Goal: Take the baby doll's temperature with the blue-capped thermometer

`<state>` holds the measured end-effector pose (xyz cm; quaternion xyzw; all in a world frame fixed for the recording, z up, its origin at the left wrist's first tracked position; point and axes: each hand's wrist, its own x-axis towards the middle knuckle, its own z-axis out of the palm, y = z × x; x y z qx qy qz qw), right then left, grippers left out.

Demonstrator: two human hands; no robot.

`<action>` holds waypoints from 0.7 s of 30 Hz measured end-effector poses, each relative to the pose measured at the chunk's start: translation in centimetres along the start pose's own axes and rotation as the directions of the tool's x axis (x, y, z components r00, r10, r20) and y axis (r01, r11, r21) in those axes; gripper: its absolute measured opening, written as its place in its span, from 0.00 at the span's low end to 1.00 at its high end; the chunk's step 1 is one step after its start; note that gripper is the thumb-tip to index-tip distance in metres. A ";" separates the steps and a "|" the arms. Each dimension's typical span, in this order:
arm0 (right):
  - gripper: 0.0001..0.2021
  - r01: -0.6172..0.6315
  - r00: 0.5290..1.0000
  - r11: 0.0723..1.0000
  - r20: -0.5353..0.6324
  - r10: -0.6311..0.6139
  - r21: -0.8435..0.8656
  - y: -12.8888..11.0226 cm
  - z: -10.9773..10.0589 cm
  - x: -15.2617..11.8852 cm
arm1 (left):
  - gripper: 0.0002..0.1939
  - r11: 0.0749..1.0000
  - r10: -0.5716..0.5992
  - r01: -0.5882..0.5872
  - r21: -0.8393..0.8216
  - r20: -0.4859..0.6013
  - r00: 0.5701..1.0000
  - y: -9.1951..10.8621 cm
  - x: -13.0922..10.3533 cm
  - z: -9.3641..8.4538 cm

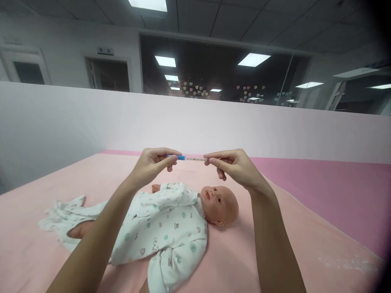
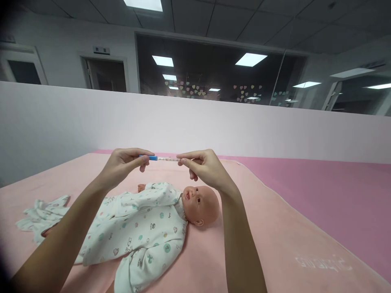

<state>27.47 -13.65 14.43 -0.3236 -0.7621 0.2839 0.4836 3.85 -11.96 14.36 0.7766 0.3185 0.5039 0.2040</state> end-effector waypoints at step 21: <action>0.13 0.022 0.982 0.989 0.184 -0.049 0.147 0.0 -0.6 -0.7 | 0.10 0.973 -0.018 0.072 -0.220 0.235 0.972 -0.1 -0.3 -1.9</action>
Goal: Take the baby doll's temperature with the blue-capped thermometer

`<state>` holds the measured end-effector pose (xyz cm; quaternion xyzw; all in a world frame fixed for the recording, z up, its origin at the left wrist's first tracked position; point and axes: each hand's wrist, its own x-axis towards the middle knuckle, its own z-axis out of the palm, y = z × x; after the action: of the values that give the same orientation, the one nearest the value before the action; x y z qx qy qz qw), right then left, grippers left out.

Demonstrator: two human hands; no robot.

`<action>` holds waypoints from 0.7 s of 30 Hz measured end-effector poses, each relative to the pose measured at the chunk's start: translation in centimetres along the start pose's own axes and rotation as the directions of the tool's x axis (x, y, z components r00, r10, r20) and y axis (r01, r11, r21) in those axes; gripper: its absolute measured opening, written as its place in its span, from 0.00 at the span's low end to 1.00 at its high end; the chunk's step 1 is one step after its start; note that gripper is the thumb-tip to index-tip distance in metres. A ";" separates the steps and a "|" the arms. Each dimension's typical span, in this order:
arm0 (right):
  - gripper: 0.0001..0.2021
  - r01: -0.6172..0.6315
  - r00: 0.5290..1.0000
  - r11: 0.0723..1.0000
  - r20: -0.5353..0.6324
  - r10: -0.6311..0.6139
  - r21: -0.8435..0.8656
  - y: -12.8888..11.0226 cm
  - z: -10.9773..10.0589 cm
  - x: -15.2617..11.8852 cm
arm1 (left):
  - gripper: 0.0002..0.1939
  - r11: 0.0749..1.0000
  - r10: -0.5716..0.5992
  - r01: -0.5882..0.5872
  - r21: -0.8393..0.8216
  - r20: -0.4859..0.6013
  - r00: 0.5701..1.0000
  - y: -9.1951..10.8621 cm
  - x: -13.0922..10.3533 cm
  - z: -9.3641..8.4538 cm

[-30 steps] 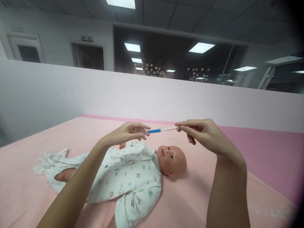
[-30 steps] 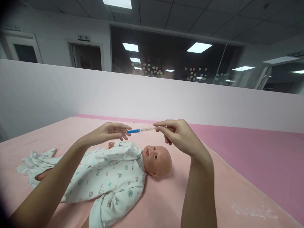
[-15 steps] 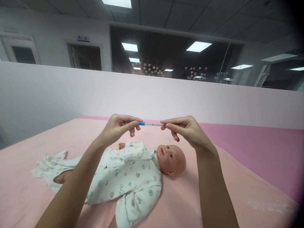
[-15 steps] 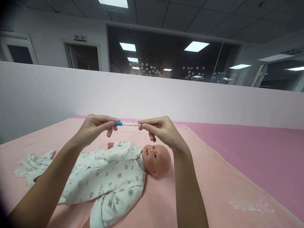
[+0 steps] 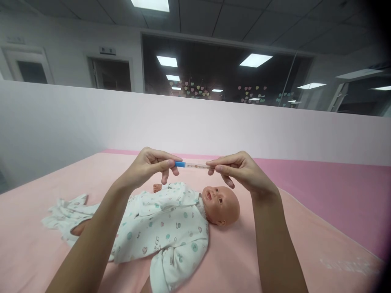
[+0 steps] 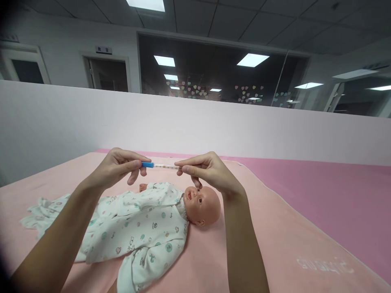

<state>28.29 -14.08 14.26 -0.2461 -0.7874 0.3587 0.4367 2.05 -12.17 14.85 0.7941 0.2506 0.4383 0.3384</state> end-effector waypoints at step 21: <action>0.20 -0.751 0.305 0.618 -0.952 0.013 -0.232 8.4 5.2 -20.3 | 0.20 0.723 -0.196 0.085 0.685 0.086 0.977 -10.7 -0.8 8.5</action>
<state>34.49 -24.90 -4.60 -0.7280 -0.4036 -0.0294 0.5534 7.96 -8.55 3.05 0.8723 0.4258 0.2279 0.0765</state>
